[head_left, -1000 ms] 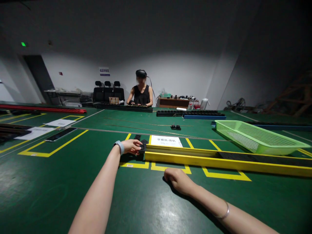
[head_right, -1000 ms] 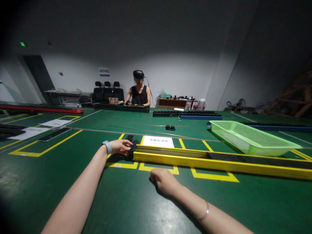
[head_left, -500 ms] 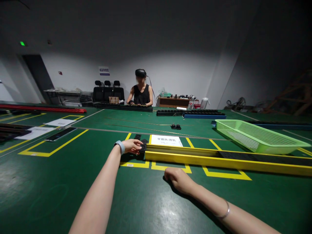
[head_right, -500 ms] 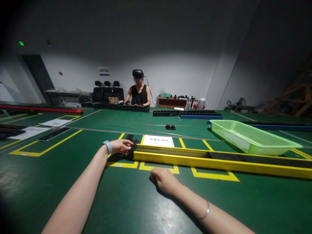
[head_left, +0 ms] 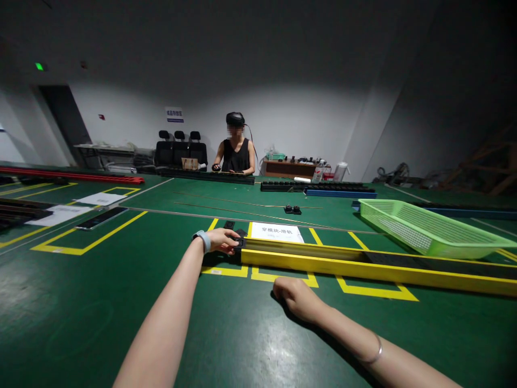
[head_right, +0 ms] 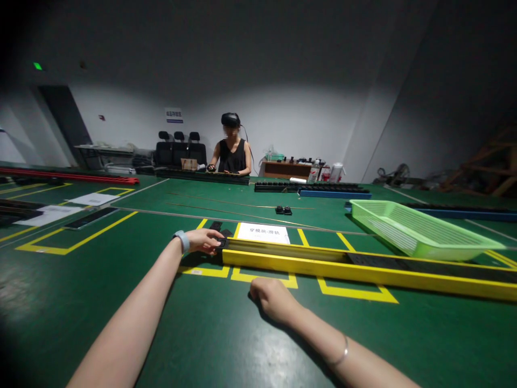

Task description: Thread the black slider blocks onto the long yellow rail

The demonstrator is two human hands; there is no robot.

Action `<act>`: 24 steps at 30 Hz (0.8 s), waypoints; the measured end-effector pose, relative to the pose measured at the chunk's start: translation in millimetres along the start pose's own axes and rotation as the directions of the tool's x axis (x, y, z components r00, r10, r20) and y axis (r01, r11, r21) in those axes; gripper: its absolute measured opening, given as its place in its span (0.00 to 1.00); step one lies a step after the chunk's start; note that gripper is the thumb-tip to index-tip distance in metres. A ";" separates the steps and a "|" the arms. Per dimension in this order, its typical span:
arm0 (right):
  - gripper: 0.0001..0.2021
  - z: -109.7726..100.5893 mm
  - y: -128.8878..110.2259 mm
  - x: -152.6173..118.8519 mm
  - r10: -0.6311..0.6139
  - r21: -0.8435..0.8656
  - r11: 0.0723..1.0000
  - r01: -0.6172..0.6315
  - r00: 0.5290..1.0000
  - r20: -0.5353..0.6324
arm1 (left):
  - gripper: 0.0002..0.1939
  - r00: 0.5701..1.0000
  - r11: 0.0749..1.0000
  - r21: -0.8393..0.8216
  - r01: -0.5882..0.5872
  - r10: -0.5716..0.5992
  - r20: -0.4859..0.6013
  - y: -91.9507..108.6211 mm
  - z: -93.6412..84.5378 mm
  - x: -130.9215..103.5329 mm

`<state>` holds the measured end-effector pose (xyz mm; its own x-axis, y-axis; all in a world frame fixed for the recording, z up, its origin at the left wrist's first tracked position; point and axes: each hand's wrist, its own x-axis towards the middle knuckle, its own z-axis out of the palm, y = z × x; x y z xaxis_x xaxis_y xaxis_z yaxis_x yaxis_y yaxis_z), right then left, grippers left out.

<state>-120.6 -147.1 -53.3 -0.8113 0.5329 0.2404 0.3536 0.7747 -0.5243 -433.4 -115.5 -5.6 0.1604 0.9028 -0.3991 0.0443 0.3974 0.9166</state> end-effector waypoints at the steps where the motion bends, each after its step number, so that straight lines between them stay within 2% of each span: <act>1: 0.12 0.1 -0.2 0.1 0.000 0.002 1.000 0.000 1.000 0.000 | 0.31 1.000 1.000 -0.004 0.005 -0.005 -0.007 -0.4 0.4 1.4; 5: 0.13 -0.7 -1.9 0.6 0.007 0.003 1.000 -0.007 1.000 0.001 | 0.27 1.000 1.000 -0.007 0.021 -0.021 -0.018 -3.5 0.5 7.8; 10: 0.12 -2.0 -4.1 0.9 0.031 -0.018 0.999 -0.030 0.999 0.012 | 0.19 0.999 1.000 0.021 0.002 -0.003 0.047 -7.1 -0.1 13.2; 24: 0.12 -2.1 -3.6 0.4 0.022 -0.019 1.000 -0.022 1.000 0.014 | 0.14 0.998 0.996 0.086 -0.005 -0.001 0.060 1.2 15.6 8.1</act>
<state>-121.3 -148.9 -49.6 -0.8098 0.5451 0.2169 0.3802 0.7692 -0.5136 -416.7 -110.3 -7.4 0.2196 0.8909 -0.3975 0.1281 0.3776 0.9171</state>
